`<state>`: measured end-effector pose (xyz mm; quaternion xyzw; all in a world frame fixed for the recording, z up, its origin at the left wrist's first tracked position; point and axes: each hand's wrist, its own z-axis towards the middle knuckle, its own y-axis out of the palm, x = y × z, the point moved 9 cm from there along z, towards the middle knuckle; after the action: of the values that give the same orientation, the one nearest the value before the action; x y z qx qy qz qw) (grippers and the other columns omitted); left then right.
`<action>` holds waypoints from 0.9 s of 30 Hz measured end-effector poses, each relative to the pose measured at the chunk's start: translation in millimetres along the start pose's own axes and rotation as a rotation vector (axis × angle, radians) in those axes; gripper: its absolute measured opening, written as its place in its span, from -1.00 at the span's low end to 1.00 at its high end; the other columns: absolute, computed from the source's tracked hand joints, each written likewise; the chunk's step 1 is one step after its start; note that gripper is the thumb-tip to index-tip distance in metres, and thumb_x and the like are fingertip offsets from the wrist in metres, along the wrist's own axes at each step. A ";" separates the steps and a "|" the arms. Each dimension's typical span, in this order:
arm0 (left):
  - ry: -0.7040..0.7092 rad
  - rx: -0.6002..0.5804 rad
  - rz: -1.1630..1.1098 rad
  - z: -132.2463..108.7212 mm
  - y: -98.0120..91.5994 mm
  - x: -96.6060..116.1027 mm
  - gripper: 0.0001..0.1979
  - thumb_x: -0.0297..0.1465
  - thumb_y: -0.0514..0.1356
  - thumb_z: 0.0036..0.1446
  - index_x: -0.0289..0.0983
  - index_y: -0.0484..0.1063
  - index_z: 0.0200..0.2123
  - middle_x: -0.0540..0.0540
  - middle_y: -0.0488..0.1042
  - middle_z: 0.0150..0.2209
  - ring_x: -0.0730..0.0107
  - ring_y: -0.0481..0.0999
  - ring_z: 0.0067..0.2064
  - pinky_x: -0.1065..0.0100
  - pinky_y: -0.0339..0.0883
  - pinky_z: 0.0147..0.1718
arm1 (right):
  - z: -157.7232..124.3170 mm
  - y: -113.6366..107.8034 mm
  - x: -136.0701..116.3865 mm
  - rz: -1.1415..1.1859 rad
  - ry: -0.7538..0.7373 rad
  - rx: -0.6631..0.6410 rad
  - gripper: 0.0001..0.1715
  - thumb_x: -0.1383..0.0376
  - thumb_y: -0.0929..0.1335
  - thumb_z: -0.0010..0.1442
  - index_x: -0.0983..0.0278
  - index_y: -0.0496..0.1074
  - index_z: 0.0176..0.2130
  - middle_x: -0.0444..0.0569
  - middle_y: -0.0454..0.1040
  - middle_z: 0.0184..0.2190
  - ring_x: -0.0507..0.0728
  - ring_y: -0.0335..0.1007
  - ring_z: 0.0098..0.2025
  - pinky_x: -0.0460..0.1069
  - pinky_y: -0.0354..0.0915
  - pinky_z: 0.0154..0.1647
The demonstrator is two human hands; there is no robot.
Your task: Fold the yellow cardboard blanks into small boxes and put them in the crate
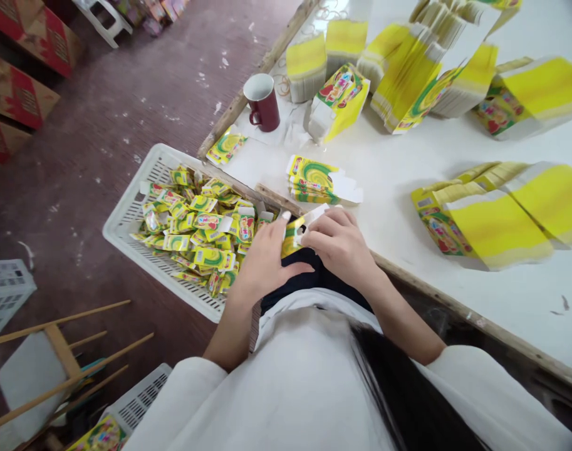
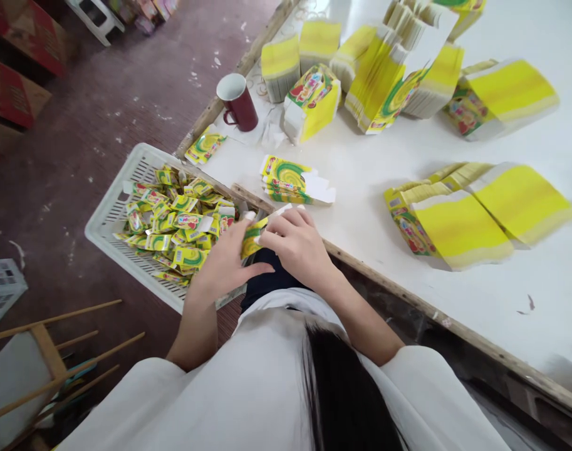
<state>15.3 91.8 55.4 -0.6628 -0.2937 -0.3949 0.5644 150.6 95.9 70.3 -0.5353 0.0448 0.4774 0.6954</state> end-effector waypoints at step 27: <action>-0.006 0.221 -0.001 2.8 42.2 -44.5 -0.06 -0.27 0.45 -0.06 -0.26 0.03 0.30 -0.40 0.35 0.24 -0.14 0.42 0.28 -0.01 0.34 0.23 | -23.6 56.5 51.4 0.945 0.592 0.040 -0.25 -0.35 0.26 0.25 0.23 0.53 -0.19 0.06 0.60 -0.12 0.31 0.52 0.04 0.23 0.35 0.26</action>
<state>28.1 89.0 -4.5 -0.5975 -0.3374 -0.3584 0.6330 148.8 107.4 -8.8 -0.5548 0.4823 0.5657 0.3736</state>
